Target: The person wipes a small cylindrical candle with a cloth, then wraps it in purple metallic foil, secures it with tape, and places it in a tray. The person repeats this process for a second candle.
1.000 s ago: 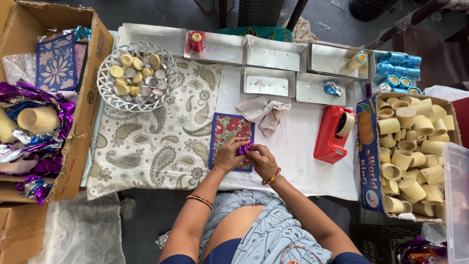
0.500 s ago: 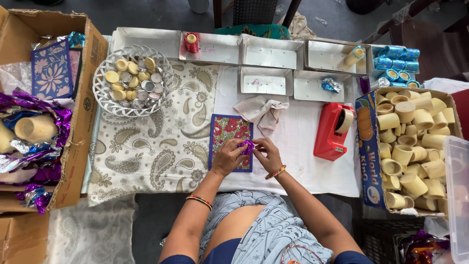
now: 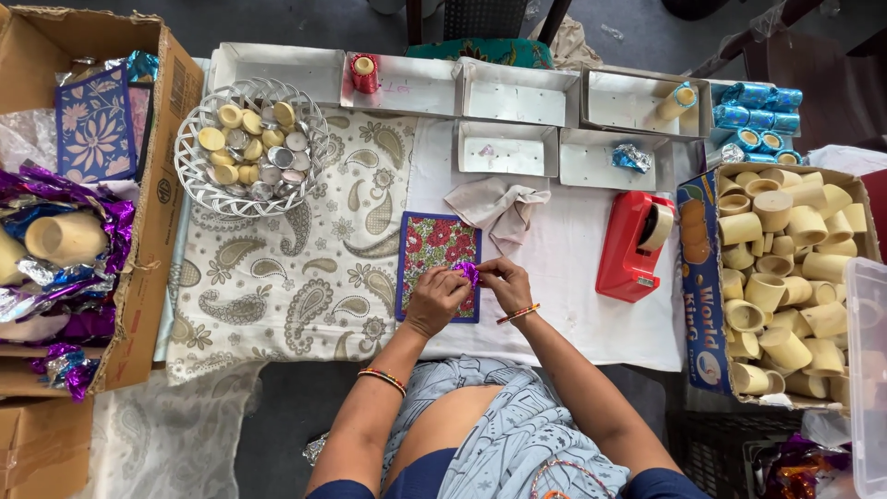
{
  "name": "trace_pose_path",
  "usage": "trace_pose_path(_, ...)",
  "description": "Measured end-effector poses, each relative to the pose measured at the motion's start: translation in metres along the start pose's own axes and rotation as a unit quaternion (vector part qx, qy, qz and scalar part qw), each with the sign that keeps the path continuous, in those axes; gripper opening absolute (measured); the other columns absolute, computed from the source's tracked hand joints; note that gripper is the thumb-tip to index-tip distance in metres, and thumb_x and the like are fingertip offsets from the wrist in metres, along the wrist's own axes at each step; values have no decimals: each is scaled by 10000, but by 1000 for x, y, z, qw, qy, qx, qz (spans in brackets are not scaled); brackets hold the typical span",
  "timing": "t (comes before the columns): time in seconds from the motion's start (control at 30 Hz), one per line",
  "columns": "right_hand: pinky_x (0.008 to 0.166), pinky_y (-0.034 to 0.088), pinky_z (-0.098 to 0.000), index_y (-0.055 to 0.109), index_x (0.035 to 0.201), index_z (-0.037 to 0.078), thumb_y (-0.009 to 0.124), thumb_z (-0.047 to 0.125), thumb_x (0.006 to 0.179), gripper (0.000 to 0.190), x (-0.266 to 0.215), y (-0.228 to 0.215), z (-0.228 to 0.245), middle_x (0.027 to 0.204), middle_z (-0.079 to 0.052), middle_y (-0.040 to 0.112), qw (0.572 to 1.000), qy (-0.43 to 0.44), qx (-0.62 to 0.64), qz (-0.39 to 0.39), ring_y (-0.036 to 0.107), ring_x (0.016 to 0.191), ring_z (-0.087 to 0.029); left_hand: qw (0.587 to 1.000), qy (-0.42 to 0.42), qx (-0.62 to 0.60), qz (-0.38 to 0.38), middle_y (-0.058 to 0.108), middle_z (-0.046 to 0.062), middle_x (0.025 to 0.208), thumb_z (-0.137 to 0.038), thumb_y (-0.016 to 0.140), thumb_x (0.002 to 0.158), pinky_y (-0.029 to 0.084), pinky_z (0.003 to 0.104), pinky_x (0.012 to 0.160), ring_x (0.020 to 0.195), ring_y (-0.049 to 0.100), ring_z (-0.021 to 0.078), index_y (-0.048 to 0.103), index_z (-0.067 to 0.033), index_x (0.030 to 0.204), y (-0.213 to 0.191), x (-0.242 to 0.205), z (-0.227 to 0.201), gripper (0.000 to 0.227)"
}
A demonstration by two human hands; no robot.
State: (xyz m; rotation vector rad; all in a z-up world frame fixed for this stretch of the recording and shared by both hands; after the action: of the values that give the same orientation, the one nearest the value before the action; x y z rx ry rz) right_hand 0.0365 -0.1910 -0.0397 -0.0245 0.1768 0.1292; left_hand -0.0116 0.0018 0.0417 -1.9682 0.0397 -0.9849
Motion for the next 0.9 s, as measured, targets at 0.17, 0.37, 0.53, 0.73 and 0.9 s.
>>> trace_pose_path(0.17, 718, 627, -281, 680, 1053, -4, 753, 67, 903, 181, -7, 6, 11, 956, -60, 720, 998, 46, 8, -31, 696, 826, -125, 1000, 9, 4, 14, 682, 22, 1018, -98, 710, 828, 503, 421, 1010, 1075, 679, 212, 734, -123, 925, -5, 3, -1, 103)
trace_pose_path(0.37, 1001, 477, -452, 657, 1151, 28, 772, 95, 906, 279, -31, -67, 58, 1171, -140, 660, 887, -232, -304, -260, 633, 1132, -288, 1000, 13, 16, 11, 670, 17, 1017, -104, 736, 859, 495, 431, 1014, 1051, 668, 203, 739, -128, 959, 7, -4, 2, 103)
trace_pose_path(0.53, 1140, 345, -570, 604, 1321, 19, 794, 249, 903, 513, -69, -191, 83, 1419, -231, 544, 708, -230, -484, -461, 484, 1361, -430, 1000, 28, 4, 5, 685, 36, 1066, -95, 729, 820, 490, 430, 1063, 1086, 680, 206, 711, -130, 924, -4, 6, -2, 111)
trace_pose_path(0.73, 966, 512, -500, 708, 1201, 83, 765, 411, 973, 403, -76, -280, 42, 1177, -174, 612, 840, 5, -423, -340, 613, 1104, -324, 999, 9, -37, -9, 695, 32, 1113, -151, 745, 877, 497, 420, 1087, 1136, 675, 205, 686, -128, 930, 2, 3, 4, 83)
trace_pose_path(0.9, 849, 554, -468, 691, 1058, 119, 715, 269, 973, 174, -71, -281, 38, 986, -9, 703, 944, 180, 33, -276, 656, 937, -180, 1000, -24, 0, 6, 641, -5, 927, -258, 813, 853, 480, 449, 986, 958, 660, 191, 674, -147, 875, -3, 21, -3, 179)
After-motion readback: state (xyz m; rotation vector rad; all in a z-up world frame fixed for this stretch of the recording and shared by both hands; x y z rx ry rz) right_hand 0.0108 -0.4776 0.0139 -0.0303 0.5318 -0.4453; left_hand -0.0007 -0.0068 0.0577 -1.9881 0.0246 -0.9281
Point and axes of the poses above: each hand's wrist, its own x-axis towards the middle knuckle, its own y-axis out of the palm, z = x × y, the point moved 3 cm from there along x, towards the middle knuckle
